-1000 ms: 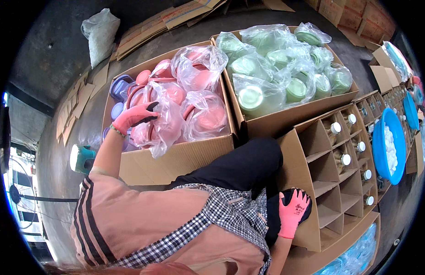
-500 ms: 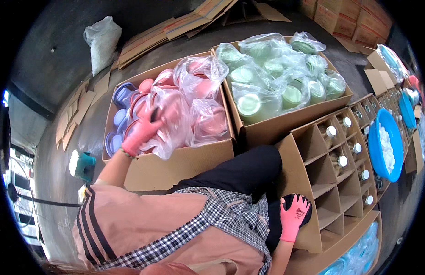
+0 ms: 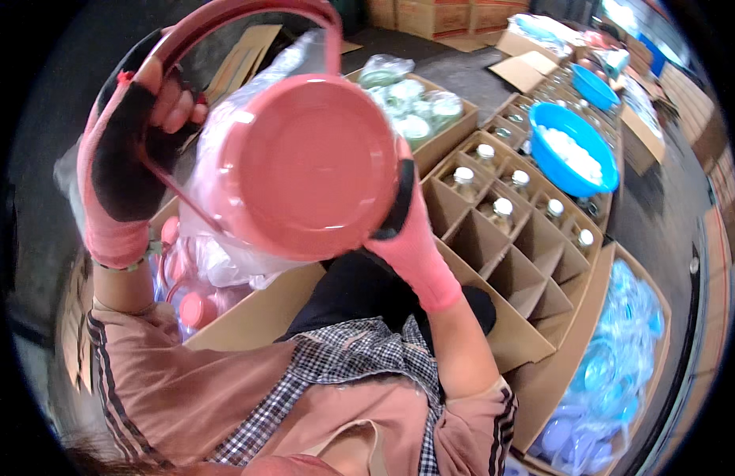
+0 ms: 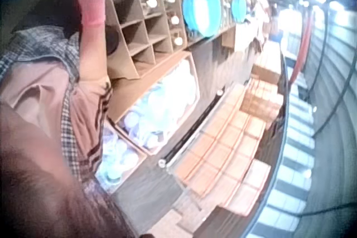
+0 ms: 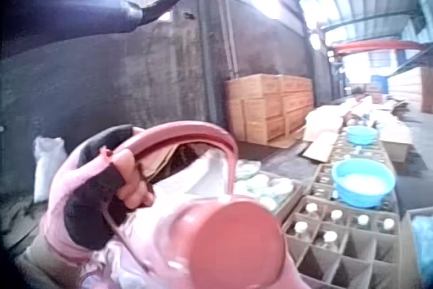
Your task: The person assembles plastic pitchers by inserting a metal strainer and securing the lid, then wraps each unit in a clear plastic bag. They handle blue, purple, and green pitchers, placing the wrapped units into cardboard boxes.
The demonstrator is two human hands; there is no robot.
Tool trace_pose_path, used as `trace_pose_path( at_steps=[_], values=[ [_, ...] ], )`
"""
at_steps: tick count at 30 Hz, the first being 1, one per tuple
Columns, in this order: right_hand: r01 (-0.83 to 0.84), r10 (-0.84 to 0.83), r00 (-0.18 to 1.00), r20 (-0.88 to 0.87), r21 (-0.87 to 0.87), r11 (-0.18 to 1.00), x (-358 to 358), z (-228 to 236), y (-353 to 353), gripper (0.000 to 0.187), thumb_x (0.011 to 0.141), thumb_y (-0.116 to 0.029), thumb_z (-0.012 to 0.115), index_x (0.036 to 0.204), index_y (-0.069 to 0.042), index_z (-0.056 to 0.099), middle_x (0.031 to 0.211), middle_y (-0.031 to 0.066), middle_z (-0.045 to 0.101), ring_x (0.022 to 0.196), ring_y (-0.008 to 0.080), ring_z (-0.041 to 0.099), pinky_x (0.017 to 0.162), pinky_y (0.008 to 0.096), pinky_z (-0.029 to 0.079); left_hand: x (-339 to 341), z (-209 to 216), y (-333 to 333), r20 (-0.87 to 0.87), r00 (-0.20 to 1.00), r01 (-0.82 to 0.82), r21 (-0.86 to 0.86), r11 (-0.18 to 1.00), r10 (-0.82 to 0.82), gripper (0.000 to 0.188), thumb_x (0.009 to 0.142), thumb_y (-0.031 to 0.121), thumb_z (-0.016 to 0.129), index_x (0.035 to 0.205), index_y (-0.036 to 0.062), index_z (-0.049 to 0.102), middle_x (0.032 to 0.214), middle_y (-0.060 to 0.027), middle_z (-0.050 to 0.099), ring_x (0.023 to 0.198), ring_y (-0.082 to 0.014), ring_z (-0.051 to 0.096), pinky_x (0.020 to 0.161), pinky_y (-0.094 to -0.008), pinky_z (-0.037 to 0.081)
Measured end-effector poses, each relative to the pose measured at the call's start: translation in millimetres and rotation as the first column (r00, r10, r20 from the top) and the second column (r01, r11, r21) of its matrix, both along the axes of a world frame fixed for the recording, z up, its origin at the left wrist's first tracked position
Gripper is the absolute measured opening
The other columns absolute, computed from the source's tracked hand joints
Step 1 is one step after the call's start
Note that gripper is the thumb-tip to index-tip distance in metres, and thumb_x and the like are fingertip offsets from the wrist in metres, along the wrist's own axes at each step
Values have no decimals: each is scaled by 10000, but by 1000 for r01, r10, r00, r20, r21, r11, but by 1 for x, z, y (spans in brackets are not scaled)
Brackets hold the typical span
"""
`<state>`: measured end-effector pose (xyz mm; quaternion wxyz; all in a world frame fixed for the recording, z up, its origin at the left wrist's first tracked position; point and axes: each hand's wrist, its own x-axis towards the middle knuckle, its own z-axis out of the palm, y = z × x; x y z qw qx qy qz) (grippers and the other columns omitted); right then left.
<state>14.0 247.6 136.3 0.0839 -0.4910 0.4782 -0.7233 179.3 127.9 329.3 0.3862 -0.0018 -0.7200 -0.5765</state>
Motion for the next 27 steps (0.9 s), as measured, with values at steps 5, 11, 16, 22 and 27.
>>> trace_pose_path(
  at_steps=[5,11,16,22,27],
  values=[
    [112,-89,981,169,-128,985,-14,16,39,989,576,-235,781,1337,-29,182,1350,99,277,1231,179,283,996,324,251,-45,3,29,-110,950,277,-124,953,-291,289,880,195,448,1046,-41,452,706,-3,384,675,-114,402,705,-262,381],
    [480,-491,831,-262,-111,870,-22,24,115,1118,529,-378,801,1347,-16,130,1359,118,247,1234,198,271,1005,342,234,-65,-37,50,-227,773,634,297,714,-592,403,884,207,421,1188,-56,376,688,13,334,689,-106,362,741,-279,372],
    [645,-616,717,-328,-23,764,18,23,159,1182,471,-525,773,1324,22,164,1318,198,280,1230,287,287,1012,360,226,-74,-70,44,-87,557,826,167,539,-826,365,872,188,456,1165,-27,416,732,-1,438,658,-106,419,656,-257,396],
    [599,-500,797,-340,334,727,48,-61,137,1123,494,-447,752,1343,-50,134,1356,236,165,1248,369,200,1029,410,181,-85,-146,50,158,603,762,175,623,-782,377,870,190,460,1172,-30,411,776,-21,447,693,-119,429,675,-268,398],
    [547,-444,823,-353,282,788,45,-115,97,1089,502,-450,731,1347,-68,162,1346,238,191,1239,378,209,1018,411,192,-89,-188,54,314,619,709,171,684,-720,386,868,192,463,1179,-32,408,812,-38,454,722,-129,437,690,-277,399]
  ],
)
